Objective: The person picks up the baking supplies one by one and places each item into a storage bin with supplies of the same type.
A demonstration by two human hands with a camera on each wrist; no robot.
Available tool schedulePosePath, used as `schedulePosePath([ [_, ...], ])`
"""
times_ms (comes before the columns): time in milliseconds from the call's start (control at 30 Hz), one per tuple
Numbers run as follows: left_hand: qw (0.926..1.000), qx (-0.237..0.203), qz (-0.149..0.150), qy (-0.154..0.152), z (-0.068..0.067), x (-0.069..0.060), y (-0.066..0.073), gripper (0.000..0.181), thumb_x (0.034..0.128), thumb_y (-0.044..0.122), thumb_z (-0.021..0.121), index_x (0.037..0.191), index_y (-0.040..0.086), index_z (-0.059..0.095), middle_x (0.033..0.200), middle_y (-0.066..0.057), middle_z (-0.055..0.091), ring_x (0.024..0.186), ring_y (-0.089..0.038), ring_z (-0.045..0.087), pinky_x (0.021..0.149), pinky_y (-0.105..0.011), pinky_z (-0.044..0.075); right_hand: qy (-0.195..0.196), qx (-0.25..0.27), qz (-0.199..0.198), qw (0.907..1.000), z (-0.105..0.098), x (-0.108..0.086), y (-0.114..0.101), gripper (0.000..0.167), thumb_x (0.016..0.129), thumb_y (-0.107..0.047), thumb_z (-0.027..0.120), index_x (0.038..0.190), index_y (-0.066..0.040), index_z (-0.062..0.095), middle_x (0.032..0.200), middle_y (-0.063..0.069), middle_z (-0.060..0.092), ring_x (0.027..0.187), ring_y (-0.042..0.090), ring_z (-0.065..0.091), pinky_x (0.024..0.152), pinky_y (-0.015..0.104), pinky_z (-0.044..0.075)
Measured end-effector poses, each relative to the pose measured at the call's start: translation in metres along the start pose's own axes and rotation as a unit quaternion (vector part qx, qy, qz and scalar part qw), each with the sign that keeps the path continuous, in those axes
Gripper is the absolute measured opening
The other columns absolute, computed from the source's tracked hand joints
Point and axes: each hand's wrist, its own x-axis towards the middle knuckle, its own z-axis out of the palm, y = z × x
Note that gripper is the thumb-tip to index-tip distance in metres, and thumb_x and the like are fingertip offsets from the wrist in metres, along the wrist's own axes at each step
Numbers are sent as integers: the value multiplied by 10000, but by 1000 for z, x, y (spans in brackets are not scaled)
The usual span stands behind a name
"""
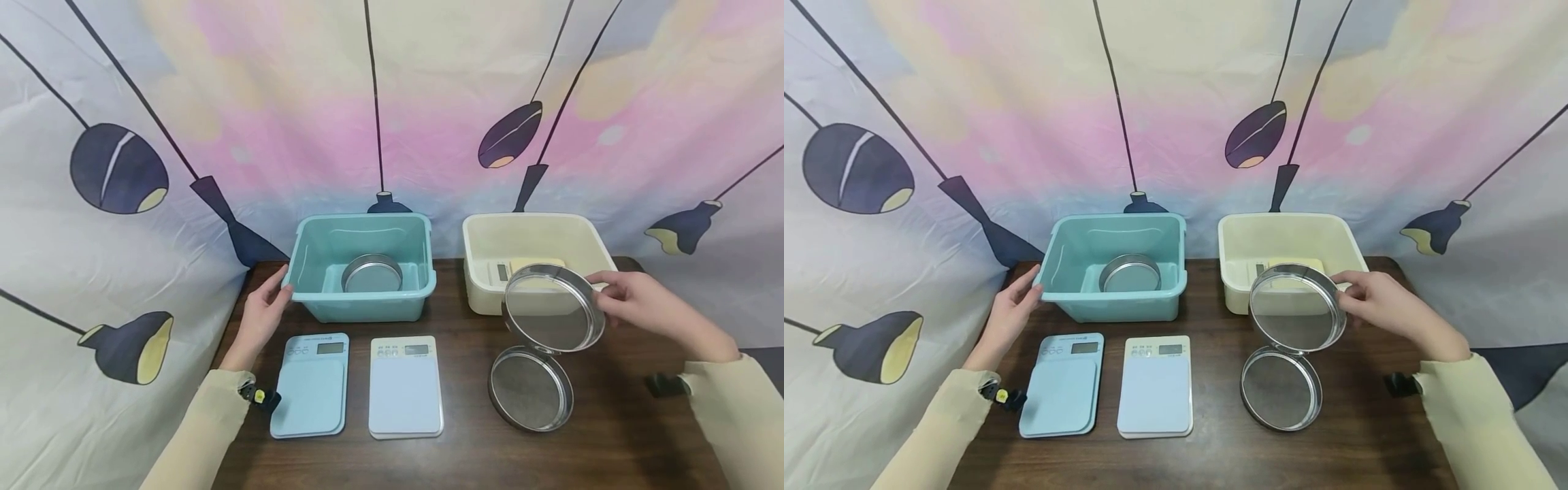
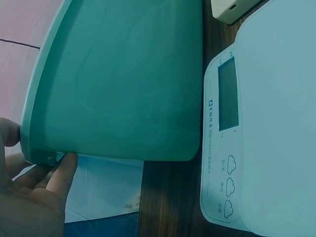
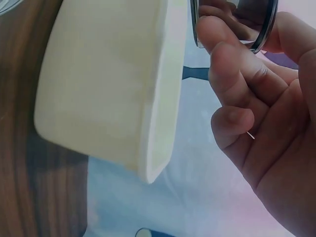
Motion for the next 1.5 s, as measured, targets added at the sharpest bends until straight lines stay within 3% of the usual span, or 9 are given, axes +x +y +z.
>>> schedulePosePath([
  [300,9999,162,-16,24,1,-1,0,548,1114,263,502,1609,61,380,1600,-210,431,1305,-353,561,874,-53,497,-85,-56,55,9999,-7,22,-15,363,945,18,566,1299,76,620,632,-77,625,543,113,583,501,237,431],
  [633,9999,126,-51,-28,1,-1,-2,553,1116,261,492,1611,47,367,1599,-226,425,1316,-407,545,871,-48,493,-302,33,109,9995,-12,46,-31,365,966,-7,553,1319,69,597,713,-15,702,576,120,612,524,251,461],
  [833,9999,125,-112,-12,0,-2,1,548,1115,263,499,1612,69,376,1602,-211,428,1304,-340,561,878,-55,500,-436,76,69,9990,-11,60,-41,390,957,-17,550,1338,49,599,713,-8,713,601,155,647,543,255,422],
  [1000,9998,168,-23,89,2,-1,-1,540,1111,265,506,1602,67,399,1571,-215,470,1146,-18,611,859,-63,519,-462,123,-135,9988,-12,72,-51,390,961,-16,547,1339,62,599,709,-1,713,585,174,647,618,231,476],
  [1067,9996,209,44,156,2,-1,-2,536,1109,263,507,1596,63,408,1554,-222,487,1069,102,575,845,-56,516,-493,157,-237,9984,-12,79,-55,388,956,-5,544,1331,78,595,712,10,715,573,156,639,579,233,466],
  [1200,9995,229,92,208,2,0,-4,530,1109,260,506,1593,64,416,1548,-224,494,1029,165,545,835,-43,508,-565,103,-344,9978,-14,93,-64,393,951,-5,539,1330,80,597,718,15,722,573,139,639,532,246,420],
  [1367,9997,163,74,143,2,-1,-2,523,1110,239,505,1595,66,411,1557,-224,484,1198,-161,636,848,-45,506,-590,3,-405,9974,-15,107,-74,407,945,-24,520,1328,80,604,720,17,728,572,147,643,629,222,449],
  [1433,9998,121,54,117,2,0,-2,521,1110,225,505,1596,61,408,1563,-219,480,1250,-310,605,850,-47,507,-613,39,-349,9975,-15,113,-78,419,945,-28,518,1341,84,598,723,31,727,575,164,641,600,227,433],
  [1500,9999,101,33,113,2,0,-1,521,1111,222,506,1597,65,405,1567,-213,479,1266,-353,591,849,-45,505,-643,65,-309,9974,-14,119,-82,428,951,-28,515,1356,87,589,719,40,724,582,176,638,559,228,405],
])
